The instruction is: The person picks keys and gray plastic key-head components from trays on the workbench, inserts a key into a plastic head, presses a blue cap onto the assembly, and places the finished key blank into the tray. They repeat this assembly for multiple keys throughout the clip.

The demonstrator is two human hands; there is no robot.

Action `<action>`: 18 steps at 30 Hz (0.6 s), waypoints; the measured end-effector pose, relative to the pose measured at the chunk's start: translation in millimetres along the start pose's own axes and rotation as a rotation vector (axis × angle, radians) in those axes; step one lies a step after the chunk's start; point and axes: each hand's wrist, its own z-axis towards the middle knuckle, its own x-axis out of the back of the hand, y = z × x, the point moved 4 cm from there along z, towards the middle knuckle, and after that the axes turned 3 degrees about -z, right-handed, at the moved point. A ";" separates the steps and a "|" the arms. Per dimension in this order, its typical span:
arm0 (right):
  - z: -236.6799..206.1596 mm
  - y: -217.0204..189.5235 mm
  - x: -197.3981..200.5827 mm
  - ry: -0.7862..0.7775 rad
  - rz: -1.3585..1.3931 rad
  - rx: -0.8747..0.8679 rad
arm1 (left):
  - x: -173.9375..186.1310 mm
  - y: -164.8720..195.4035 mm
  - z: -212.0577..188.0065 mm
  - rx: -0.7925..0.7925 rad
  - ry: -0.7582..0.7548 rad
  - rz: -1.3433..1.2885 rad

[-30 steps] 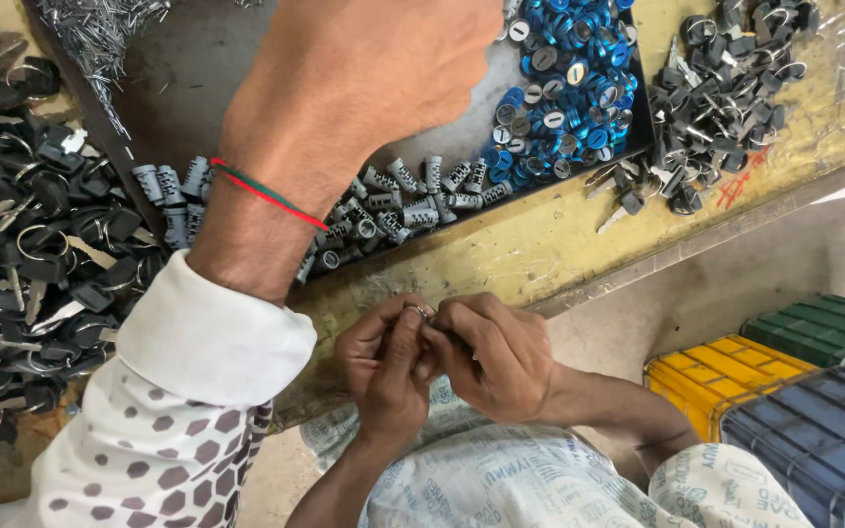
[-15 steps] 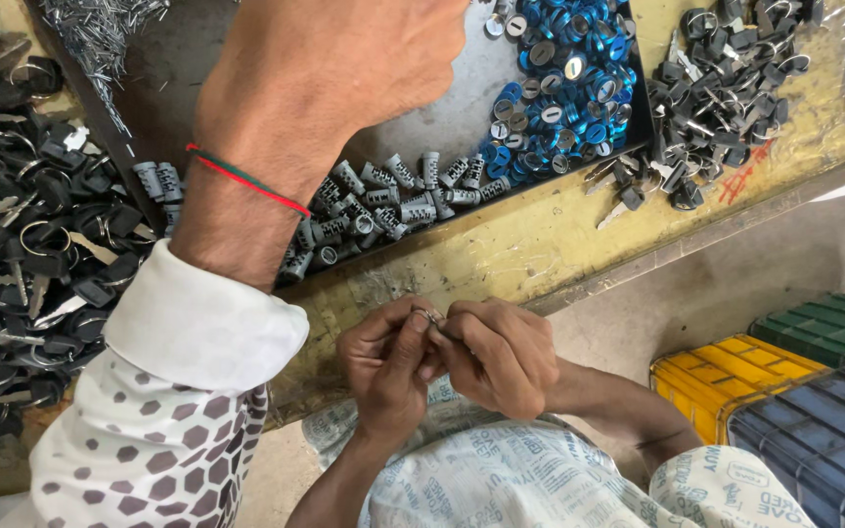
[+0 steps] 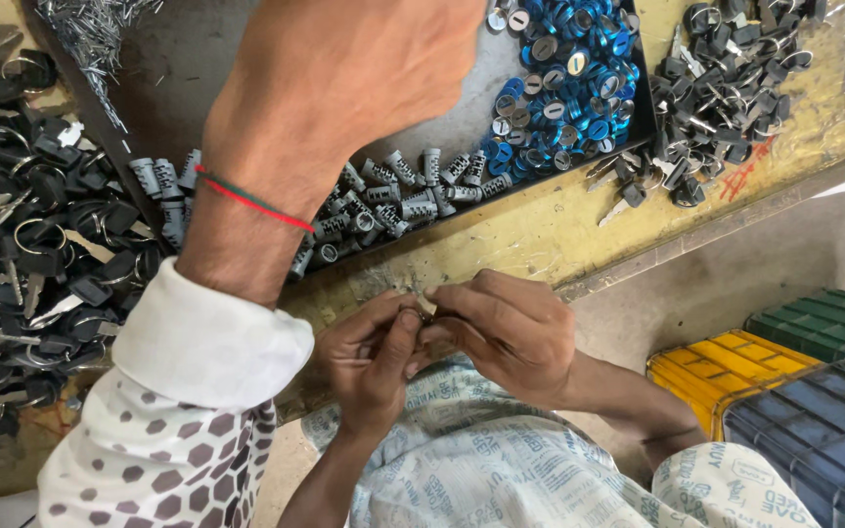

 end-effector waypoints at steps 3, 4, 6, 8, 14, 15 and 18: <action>5.2 -1.8 -0.5 -0.038 0.057 0.109 | -0.1 10.3 4.1 -0.011 -0.061 0.203; 6.4 -2.0 -1.1 -0.021 0.080 0.140 | -0.7 11.1 6.0 0.009 -0.077 0.169; 7.2 -3.1 -3.8 0.016 0.120 0.199 | -3.0 10.7 9.1 0.054 -0.113 0.100; 5.5 -5.9 -5.6 0.115 0.047 0.265 | -3.9 5.5 9.8 0.137 -0.057 -0.001; -5.6 -8.7 -12.7 0.201 -0.088 0.363 | -11.2 -3.1 5.4 0.248 -0.063 -0.200; -7.4 -8.0 -15.6 0.171 -0.114 0.378 | -12.2 -3.1 5.1 0.251 -0.074 -0.203; -15.4 -5.1 -17.3 0.374 -0.191 0.436 | -14.9 -1.7 4.3 0.218 -0.103 -0.184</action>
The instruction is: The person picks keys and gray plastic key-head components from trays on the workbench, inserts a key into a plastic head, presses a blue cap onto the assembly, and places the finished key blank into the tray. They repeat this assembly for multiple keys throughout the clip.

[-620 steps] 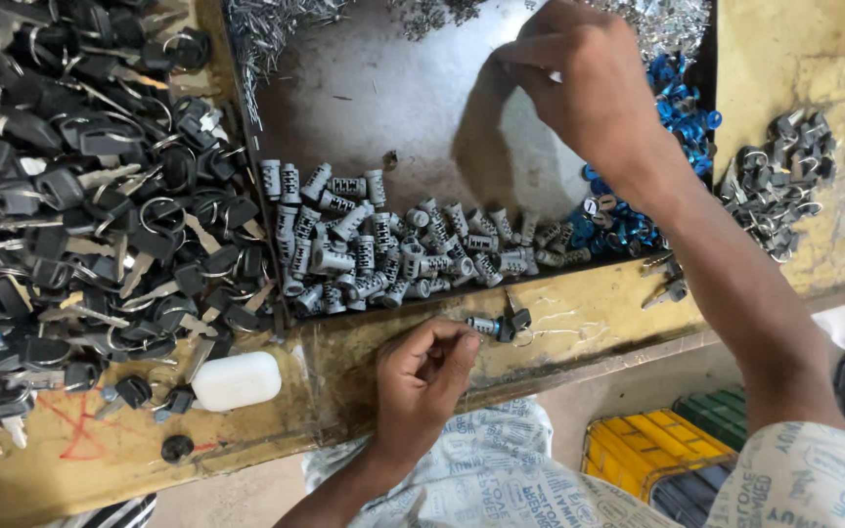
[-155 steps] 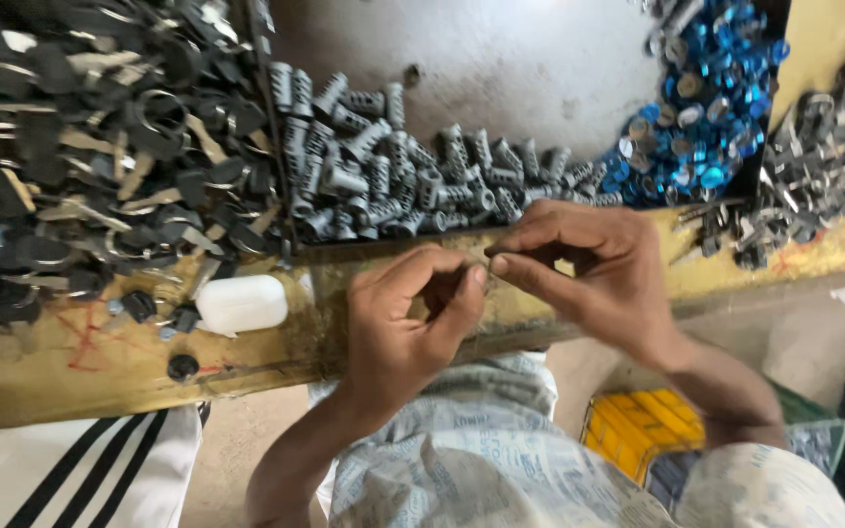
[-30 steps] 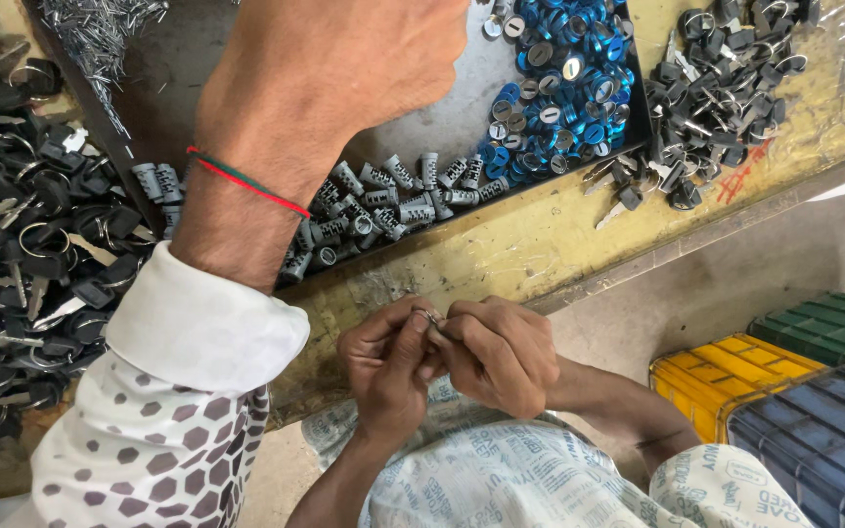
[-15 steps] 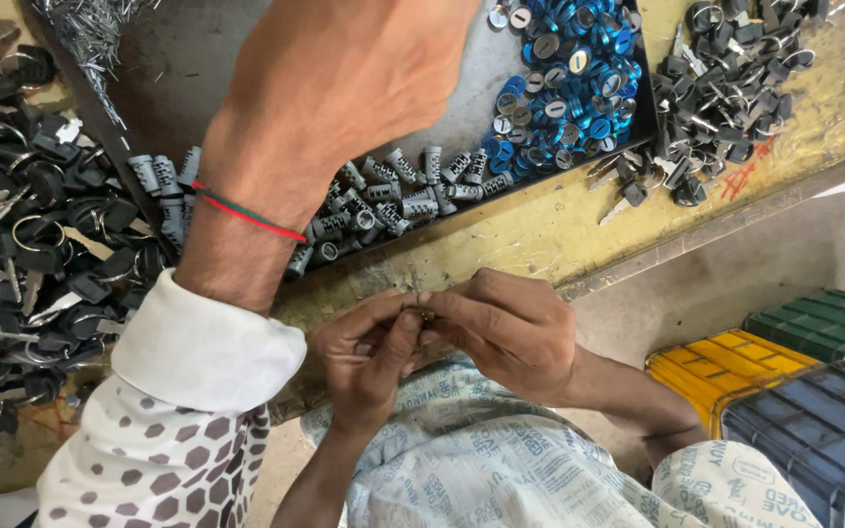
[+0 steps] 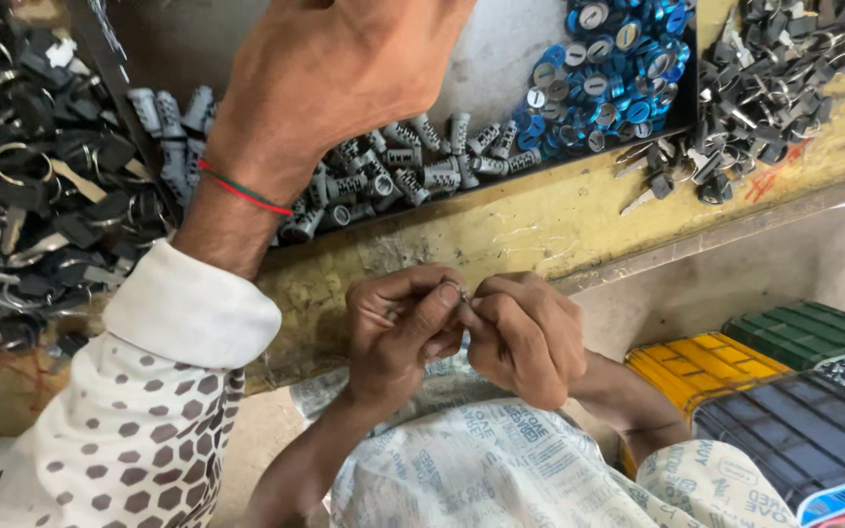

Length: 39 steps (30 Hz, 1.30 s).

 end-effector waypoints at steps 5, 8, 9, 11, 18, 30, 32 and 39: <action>-6.8 3.1 1.7 -0.124 0.041 0.030 | -0.4 0.0 0.5 -0.016 -0.001 0.049; -0.9 6.8 7.9 -0.174 0.164 -0.110 | 0.0 2.7 2.9 -0.027 -0.002 0.039; 2.5 7.7 10.6 -0.173 0.214 -0.178 | -0.8 4.6 3.8 -0.031 -0.007 0.032; 8.5 11.9 14.2 -0.321 0.228 -0.399 | -3.8 8.9 5.6 -0.007 -0.002 0.072; 18.5 25.2 6.1 -0.475 0.247 -0.366 | -17.0 60.7 13.8 -0.221 -0.085 0.953; 70.3 108.1 -31.7 -0.799 -0.084 -0.474 | 17.7 21.9 11.5 -0.154 0.120 0.462; 70.4 108.0 -42.7 -0.834 -0.107 -0.388 | 19.4 18.2 11.2 -0.154 0.120 0.494; 75.6 116.0 -41.0 -0.781 -0.135 -0.173 | 19.5 21.7 16.3 -0.170 0.144 0.497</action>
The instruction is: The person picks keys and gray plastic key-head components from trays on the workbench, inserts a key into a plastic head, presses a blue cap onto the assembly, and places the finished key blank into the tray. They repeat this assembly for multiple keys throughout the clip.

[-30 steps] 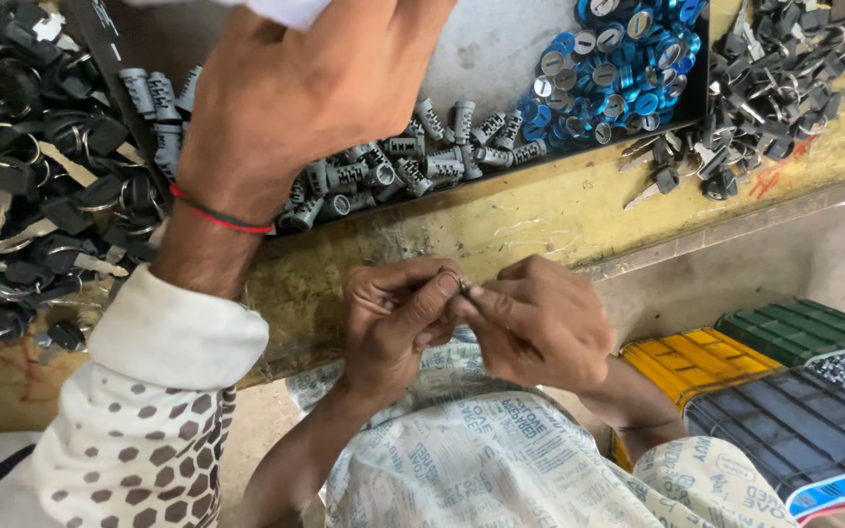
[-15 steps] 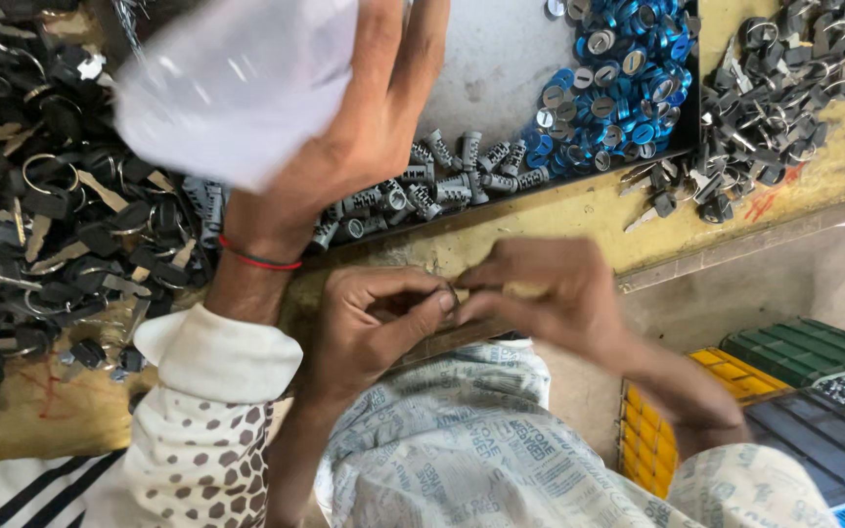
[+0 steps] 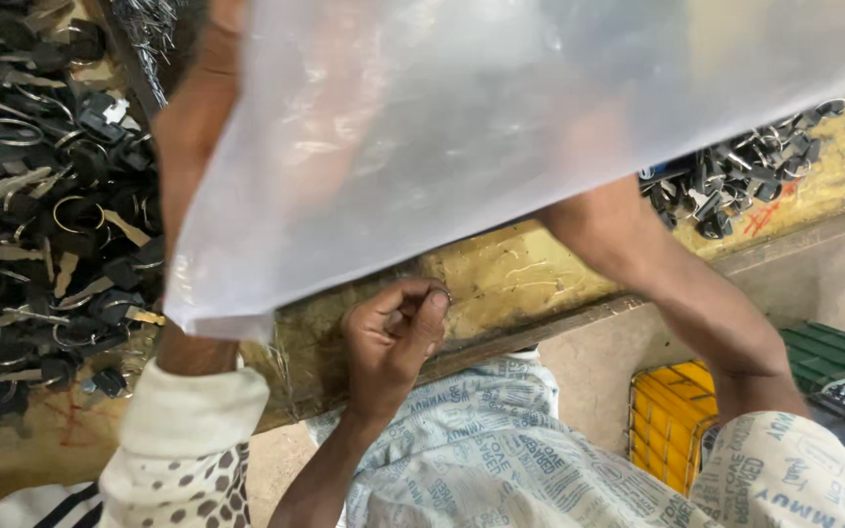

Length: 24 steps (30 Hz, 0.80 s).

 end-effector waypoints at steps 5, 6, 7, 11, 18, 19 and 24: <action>7.2 5.4 2.0 0.072 0.052 -0.027 | -7.3 8.7 2.6 0.053 -0.098 -0.140; -1.9 -1.0 5.0 0.077 0.144 -0.045 | -9.2 11.3 3.3 0.065 -0.099 -0.172; -13.9 -10.6 7.3 0.075 0.246 -0.064 | -10.7 14.5 2.7 0.086 -0.114 -0.199; -62.9 -43.0 9.0 0.065 0.568 -0.147 | -17.4 27.3 10.8 0.118 -0.232 -0.312; -87.9 -54.1 4.9 0.101 0.707 -0.407 | -21.5 38.4 17.0 0.266 -0.321 -0.346; -87.1 -54.7 5.9 0.112 0.714 -0.402 | -20.5 41.0 16.4 0.255 -0.309 -0.300; -87.4 -60.3 6.1 0.147 0.702 -0.355 | -18.8 58.9 14.0 0.132 -0.239 -0.024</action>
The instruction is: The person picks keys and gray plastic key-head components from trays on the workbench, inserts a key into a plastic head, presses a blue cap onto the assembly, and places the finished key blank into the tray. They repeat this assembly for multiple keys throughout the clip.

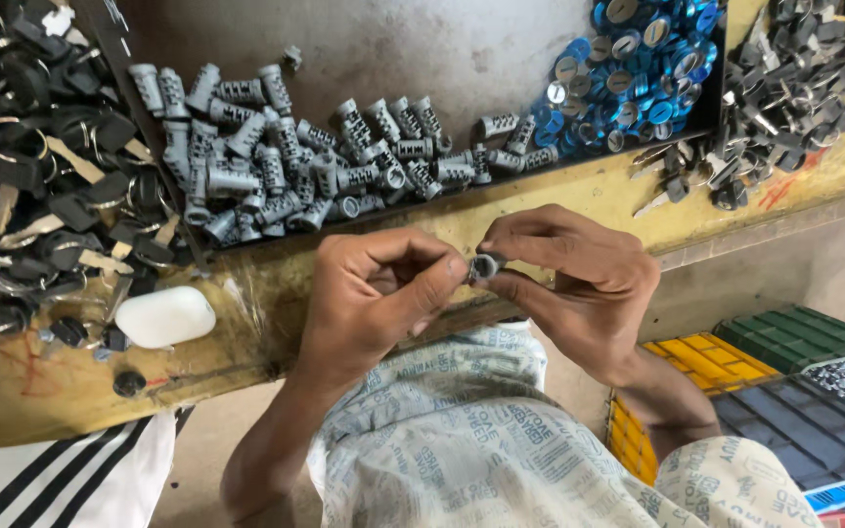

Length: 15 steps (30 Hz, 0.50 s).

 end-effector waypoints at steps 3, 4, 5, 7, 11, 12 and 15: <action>-5.2 -2.5 -3.1 0.007 -0.130 0.044 | 0.0 12.0 -5.0 -0.030 0.052 0.249; -6.6 -3.7 -3.9 0.005 -0.143 0.056 | -0.2 15.0 -6.0 -0.034 0.053 0.291; -7.9 -5.2 -4.5 0.002 -0.155 0.065 | -0.5 17.2 -7.7 -0.034 0.055 0.331; -10.0 -9.3 -5.1 0.004 -0.193 0.084 | -0.6 17.9 -11.2 -0.016 0.070 0.386; -10.3 -14.4 -7.7 0.018 -0.222 0.105 | -1.3 13.7 -17.6 -0.120 0.151 0.555; -10.2 -13.8 -8.9 0.021 -0.211 0.100 | -3.0 12.3 -18.4 -0.187 0.174 0.623; -12.1 -6.5 -12.0 0.065 -0.190 0.043 | -9.8 1.1 -17.5 -0.286 0.223 0.602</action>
